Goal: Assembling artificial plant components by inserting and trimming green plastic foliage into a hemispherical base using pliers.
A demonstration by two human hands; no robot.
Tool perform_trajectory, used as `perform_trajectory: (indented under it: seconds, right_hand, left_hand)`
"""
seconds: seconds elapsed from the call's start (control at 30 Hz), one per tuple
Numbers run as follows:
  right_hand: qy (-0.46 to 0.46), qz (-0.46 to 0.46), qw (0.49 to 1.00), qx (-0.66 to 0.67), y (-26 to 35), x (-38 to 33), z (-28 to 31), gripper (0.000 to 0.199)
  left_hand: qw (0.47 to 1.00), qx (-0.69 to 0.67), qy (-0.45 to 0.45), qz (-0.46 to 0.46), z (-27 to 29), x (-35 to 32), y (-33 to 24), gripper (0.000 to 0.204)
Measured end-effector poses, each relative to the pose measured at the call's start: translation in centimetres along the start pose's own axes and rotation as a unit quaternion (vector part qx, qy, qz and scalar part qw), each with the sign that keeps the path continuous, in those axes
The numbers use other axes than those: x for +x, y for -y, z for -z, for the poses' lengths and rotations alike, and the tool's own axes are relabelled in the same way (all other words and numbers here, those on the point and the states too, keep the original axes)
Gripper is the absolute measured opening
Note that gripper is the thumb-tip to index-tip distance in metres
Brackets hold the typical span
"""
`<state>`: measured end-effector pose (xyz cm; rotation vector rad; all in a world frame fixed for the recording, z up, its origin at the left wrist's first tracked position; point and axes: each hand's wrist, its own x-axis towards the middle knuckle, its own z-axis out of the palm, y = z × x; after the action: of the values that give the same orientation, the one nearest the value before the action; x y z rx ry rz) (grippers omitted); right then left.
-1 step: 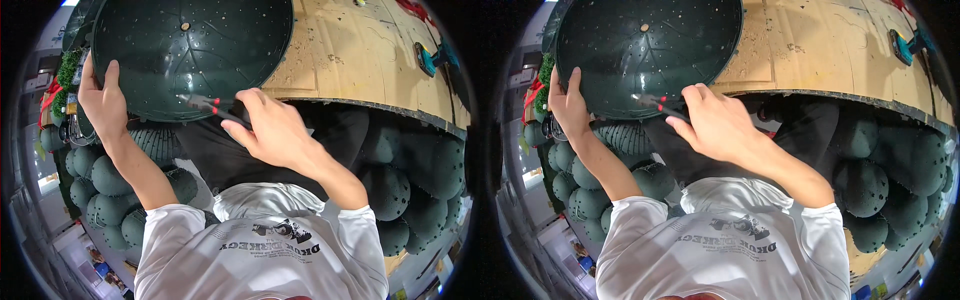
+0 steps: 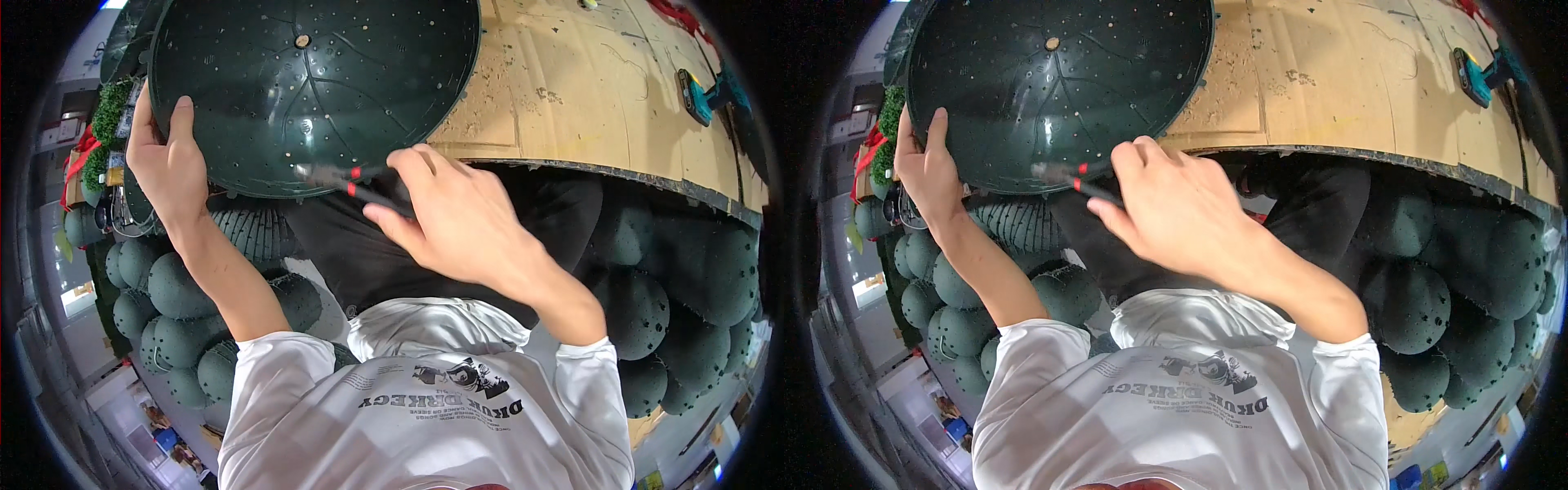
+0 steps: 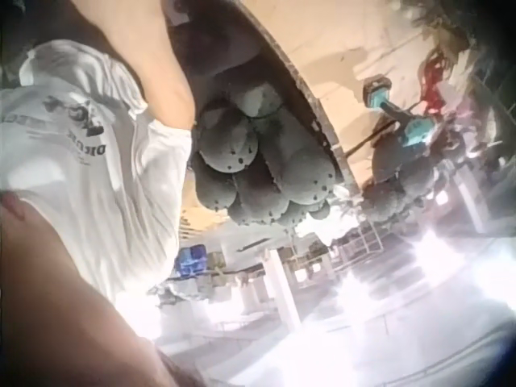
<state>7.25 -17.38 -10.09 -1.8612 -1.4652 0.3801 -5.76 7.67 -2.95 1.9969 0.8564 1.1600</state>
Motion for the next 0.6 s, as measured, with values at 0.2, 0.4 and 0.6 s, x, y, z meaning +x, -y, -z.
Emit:
perform_trajectory:
  seconds: [0.2, 0.4, 0.6]
  right_hand:
    - [0.078, 0.074, 0.958, -0.264, 7.5, -1.5, 6.1, 0.015]
    - [0.238, 0.076, 0.928, -0.275, 11.0, -2.0, 8.0, 0.017]
    - [0.224, 0.062, 0.944, -0.232, 8.9, -2.0, 7.3, 0.017]
  left_hand:
    - [0.999, -0.007, -0.03, -0.03, 1.2, 0.8, 1.1, 0.036]
    - [0.999, 0.016, -0.016, -0.022, 1.8, 1.4, 1.4, 0.038]
    - [1.0, 0.001, -0.024, -0.001, 0.5, 0.9, 0.9, 0.039]
